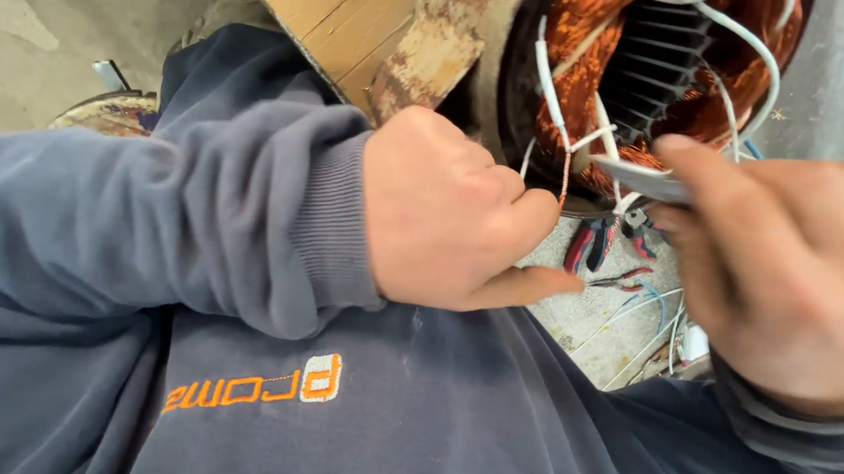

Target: The person strips insulation from the lead wires of a copper motor stator winding. They hold each wire and scrape the insulation off with a knife blade, rotating the wire to clean all sides, then pick up pliers to grip and trim the wire ends, working through the wires one at a time.

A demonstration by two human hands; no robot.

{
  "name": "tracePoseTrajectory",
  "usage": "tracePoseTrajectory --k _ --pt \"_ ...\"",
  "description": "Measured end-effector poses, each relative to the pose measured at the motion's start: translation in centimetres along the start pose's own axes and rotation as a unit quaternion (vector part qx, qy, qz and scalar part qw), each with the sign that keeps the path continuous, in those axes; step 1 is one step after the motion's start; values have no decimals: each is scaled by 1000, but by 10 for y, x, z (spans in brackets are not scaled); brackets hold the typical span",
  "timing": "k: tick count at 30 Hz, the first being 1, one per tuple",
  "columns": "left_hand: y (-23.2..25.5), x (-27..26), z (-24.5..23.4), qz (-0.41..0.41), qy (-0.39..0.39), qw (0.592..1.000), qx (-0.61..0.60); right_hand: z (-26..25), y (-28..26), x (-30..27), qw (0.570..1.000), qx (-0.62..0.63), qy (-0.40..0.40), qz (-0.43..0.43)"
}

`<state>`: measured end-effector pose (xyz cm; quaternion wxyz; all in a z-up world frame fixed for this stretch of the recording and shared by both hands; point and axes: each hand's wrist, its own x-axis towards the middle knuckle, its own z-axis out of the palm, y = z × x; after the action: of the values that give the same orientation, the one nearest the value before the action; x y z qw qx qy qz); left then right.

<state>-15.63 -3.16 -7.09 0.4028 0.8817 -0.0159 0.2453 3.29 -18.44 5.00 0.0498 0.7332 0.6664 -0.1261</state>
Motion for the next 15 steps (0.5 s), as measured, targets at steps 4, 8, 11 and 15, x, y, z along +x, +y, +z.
tracePoseTrajectory --k 4,8,11,15 --pt "11 4 15 -8 20 1000 -4 0 -12 15 982 -142 56 -113" --pt "9 8 15 -3 14 1000 -14 -1 -8 25 981 -135 51 -128" --pt "7 6 18 -10 8 1000 -13 0 -12 24 985 -110 21 -134" --pt "7 -5 19 -10 27 1000 -5 1 -19 24 975 -153 43 -155"
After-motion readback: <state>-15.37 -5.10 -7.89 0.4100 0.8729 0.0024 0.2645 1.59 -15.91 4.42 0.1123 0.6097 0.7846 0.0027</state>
